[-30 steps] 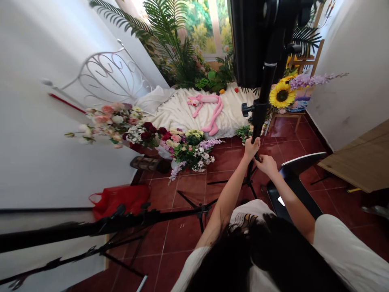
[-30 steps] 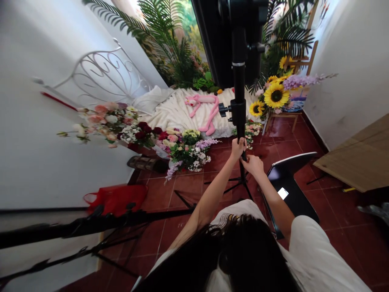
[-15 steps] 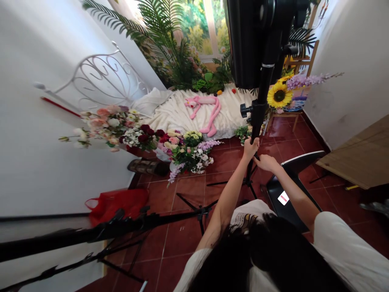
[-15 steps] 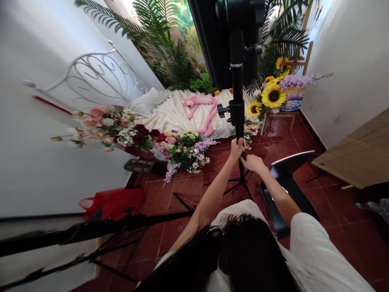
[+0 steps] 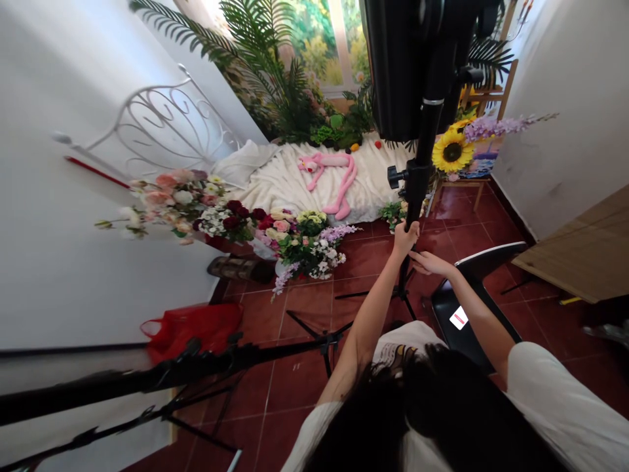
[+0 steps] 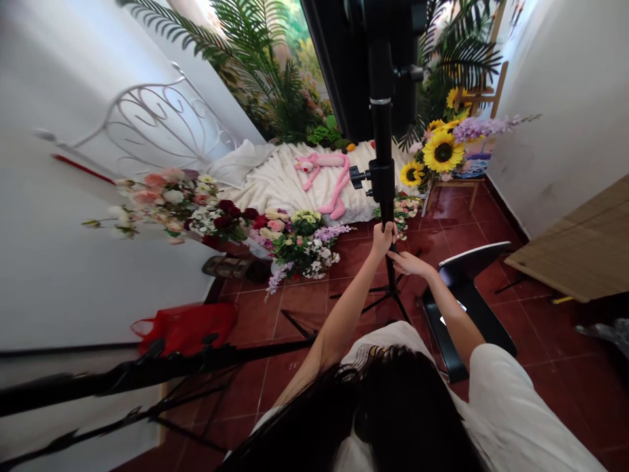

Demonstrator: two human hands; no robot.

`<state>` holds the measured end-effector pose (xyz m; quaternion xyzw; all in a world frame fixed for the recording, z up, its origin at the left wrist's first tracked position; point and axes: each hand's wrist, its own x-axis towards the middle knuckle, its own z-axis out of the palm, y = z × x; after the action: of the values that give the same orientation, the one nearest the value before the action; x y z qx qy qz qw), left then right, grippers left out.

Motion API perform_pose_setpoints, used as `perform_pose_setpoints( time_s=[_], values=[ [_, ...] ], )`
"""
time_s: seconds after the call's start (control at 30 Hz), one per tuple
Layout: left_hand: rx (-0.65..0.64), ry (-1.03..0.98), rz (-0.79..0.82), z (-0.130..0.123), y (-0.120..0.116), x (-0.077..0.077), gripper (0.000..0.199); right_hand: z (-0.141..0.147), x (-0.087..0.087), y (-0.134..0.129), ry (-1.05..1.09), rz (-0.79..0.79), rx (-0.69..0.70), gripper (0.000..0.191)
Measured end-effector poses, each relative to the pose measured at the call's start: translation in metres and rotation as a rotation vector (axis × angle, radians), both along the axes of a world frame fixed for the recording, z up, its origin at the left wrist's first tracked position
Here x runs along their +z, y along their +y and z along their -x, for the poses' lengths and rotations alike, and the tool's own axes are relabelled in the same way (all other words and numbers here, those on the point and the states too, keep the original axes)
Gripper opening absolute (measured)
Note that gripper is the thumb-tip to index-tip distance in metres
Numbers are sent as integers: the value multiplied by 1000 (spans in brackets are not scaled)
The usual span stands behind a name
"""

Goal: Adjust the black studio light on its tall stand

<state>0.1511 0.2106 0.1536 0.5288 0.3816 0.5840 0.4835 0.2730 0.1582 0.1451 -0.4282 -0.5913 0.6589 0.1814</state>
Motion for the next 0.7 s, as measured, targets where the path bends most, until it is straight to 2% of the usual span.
perform_pose_setpoints(
  time_s=[0.3,0.43,0.57,0.63,0.7],
  values=[
    [1,-12,23,1,-1,3,74,1,-9,-5,133,98,-28,68],
    [113,28,61,-4,-5,3,60,6,-8,-9,131,109,-101,66],
    [251,101,52,-6,-17,3,43,15,-14,-29,190,131,-275,62],
    [229,120,32,0,-27,-2,35,19,-22,-44,196,161,-294,60],
    [166,99,45,10,-38,-13,35,22,-32,-60,172,209,-266,59]
  ],
)
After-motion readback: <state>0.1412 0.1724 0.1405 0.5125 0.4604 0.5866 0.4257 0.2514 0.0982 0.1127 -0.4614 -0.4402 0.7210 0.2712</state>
